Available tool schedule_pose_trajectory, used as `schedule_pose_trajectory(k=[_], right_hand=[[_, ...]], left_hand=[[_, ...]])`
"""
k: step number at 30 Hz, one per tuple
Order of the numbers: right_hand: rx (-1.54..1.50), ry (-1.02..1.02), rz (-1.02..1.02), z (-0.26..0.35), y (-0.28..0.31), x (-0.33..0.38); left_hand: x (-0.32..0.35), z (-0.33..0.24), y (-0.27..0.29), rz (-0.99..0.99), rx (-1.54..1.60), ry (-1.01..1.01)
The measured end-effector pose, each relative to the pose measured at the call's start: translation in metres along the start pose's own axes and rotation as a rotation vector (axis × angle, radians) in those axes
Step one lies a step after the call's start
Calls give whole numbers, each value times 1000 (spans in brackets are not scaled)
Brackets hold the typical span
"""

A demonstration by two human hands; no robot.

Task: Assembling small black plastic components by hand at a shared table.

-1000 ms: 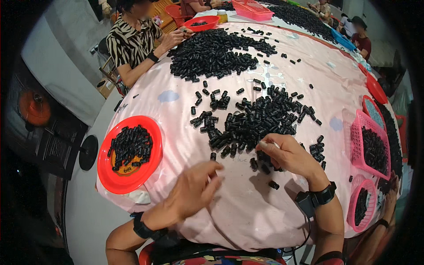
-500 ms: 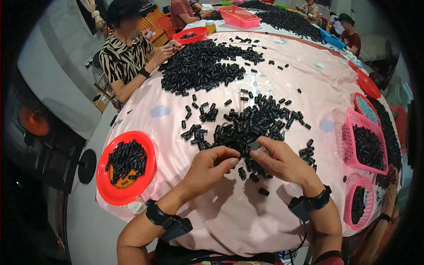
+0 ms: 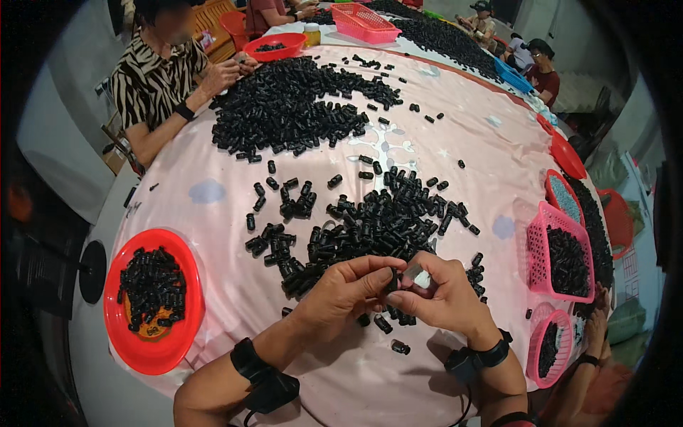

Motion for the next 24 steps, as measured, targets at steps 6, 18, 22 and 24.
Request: schedule_pose_trajectory(k=[6,18,22,24], right_hand=[[82,110,-12,-2,9,3],[157,391,-302,14,33,13],[170,346,-285,10,34,12],[75,346,-284,9,32,9]], left_hand=[[-1,-5,-10,24,22,-48],[-9,-11,-29,-8,91,-105],[-13,-8,-25,-14,29,-124],[-14,-7,-24,12,54,-108]])
Point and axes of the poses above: each hand's wrist, its own x-axis away from the middle knuckle, its own y-axis out of the back of the hand, z = x × y, the point moved 6 cm from there along -x, towards the middle knuckle, and after that the axes turned 1 degree about x, right-handed, at the moved point
